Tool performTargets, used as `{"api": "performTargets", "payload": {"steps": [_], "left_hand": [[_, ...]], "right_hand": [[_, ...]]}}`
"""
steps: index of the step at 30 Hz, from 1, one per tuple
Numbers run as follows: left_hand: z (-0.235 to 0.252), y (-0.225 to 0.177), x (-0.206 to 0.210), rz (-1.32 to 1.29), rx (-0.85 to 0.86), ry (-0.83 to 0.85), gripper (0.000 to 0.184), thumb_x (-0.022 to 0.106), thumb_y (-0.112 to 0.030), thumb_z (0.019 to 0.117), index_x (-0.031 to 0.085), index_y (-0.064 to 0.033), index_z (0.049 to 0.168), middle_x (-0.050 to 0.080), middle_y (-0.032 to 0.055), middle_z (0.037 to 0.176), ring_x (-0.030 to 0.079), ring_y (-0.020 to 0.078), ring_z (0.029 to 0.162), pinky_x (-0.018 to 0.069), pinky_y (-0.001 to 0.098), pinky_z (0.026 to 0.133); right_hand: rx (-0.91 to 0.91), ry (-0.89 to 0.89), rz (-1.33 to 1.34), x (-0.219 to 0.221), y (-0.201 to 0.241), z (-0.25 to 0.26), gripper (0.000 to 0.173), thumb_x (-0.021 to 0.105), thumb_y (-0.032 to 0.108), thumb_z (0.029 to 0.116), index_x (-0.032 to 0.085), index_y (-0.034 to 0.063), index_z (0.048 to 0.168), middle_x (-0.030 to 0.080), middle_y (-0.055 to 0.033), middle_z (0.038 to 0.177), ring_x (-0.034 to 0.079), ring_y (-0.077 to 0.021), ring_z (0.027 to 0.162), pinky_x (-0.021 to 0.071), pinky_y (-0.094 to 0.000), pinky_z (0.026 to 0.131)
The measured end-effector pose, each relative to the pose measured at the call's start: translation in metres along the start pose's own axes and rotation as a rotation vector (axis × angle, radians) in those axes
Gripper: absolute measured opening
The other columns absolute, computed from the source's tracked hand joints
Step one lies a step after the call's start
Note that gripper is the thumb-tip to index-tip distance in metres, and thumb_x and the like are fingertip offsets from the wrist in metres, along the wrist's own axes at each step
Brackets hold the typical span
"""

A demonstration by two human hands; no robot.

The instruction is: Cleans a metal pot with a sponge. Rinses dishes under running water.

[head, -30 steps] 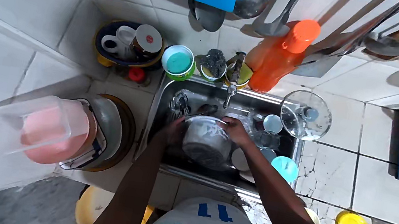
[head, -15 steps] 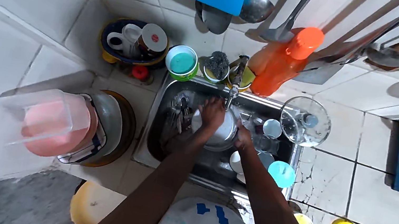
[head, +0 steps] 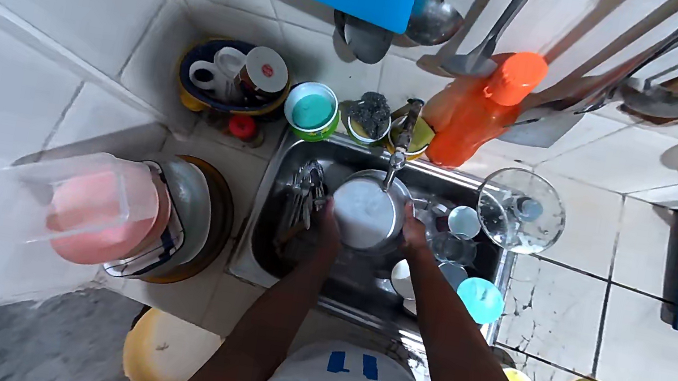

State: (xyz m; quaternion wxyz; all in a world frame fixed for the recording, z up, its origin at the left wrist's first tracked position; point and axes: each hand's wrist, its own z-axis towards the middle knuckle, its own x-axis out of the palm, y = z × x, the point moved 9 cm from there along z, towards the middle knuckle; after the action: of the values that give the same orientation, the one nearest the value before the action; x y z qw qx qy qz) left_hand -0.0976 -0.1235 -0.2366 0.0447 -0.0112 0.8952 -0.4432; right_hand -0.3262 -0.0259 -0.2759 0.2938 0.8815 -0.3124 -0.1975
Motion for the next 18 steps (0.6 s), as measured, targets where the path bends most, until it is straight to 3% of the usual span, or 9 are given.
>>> {"api": "performTargets", "payload": {"steps": [2, 6, 10, 12, 16, 18], "left_hand": [[0.008, -0.023, -0.003, 0.109, 0.159, 0.018, 0.049, 0.045, -0.035, 0.1104, 0.055, 0.0014, 0.142, 0.055, 0.0224, 0.146, 0.050, 0.0305, 0.138, 0.0391, 0.0484, 0.116], [0.017, -0.058, -0.003, 0.348, 0.268, 0.064, 0.052, 0.056, -0.039, 0.1060, 0.055, -0.0069, 0.147, 0.056, 0.0169, 0.148, 0.051, 0.0303, 0.139, 0.0385, 0.0505, 0.117], [0.015, -0.080, -0.005, 0.570, 0.386, 0.135, 0.052, 0.057, -0.045, 0.1041, 0.057, -0.0142, 0.146, 0.060, 0.0137, 0.143, 0.056, 0.0286, 0.134, 0.0426, 0.0531, 0.113], [0.008, -0.088, -0.010, 0.671, 0.422, 0.135, 0.050, 0.058, -0.044, 0.1040, 0.059, -0.0145, 0.144, 0.062, 0.0139, 0.141, 0.058, 0.0297, 0.131, 0.0440, 0.0543, 0.111], [-0.005, -0.104, -0.034, 0.673, 0.419, 0.107, 0.046, 0.056, -0.045, 0.1044, 0.067, -0.0100, 0.133, 0.068, 0.0147, 0.130, 0.063, 0.0273, 0.122, 0.0478, 0.0515, 0.108], [-0.012, -0.113, -0.050, 0.598, 0.333, 0.094, 0.046, 0.053, -0.044, 0.1061, 0.068, -0.0058, 0.128, 0.068, 0.0187, 0.125, 0.062, 0.0308, 0.121, 0.0456, 0.0542, 0.107]], "right_hand": [[-0.048, 0.074, -0.122, 0.009, 0.008, 0.007, 0.074, 0.039, 0.064, 0.1039, 0.064, -0.0006, 0.127, 0.066, -0.0250, 0.127, 0.063, -0.0352, 0.120, 0.0510, -0.0551, 0.102], [-0.170, 0.228, -0.106, 0.030, 0.025, 0.007, 0.056, 0.035, 0.048, 0.1108, 0.050, 0.0089, 0.148, 0.059, -0.0198, 0.142, 0.057, -0.0308, 0.131, 0.0460, -0.0533, 0.110], [-0.229, 0.294, -0.106, 0.049, 0.028, 0.001, 0.048, 0.040, 0.036, 0.1119, 0.049, 0.0077, 0.150, 0.059, -0.0200, 0.142, 0.058, -0.0297, 0.130, 0.0472, -0.0504, 0.109], [-0.244, 0.337, -0.133, 0.060, 0.028, -0.009, 0.046, 0.044, 0.031, 0.1112, 0.051, 0.0031, 0.147, 0.059, -0.0224, 0.140, 0.059, -0.0307, 0.128, 0.0467, -0.0497, 0.109], [-0.256, 0.454, -0.141, 0.080, 0.038, -0.040, 0.040, 0.054, 0.037, 0.1071, 0.065, 0.0028, 0.125, 0.070, -0.0160, 0.112, 0.067, -0.0219, 0.103, 0.0551, -0.0435, 0.095], [-0.280, 0.547, -0.133, 0.086, 0.056, -0.074, 0.032, 0.063, 0.027, 0.1034, 0.066, 0.0002, 0.121, 0.070, -0.0128, 0.105, 0.067, -0.0165, 0.095, 0.0560, -0.0375, 0.090]]}}
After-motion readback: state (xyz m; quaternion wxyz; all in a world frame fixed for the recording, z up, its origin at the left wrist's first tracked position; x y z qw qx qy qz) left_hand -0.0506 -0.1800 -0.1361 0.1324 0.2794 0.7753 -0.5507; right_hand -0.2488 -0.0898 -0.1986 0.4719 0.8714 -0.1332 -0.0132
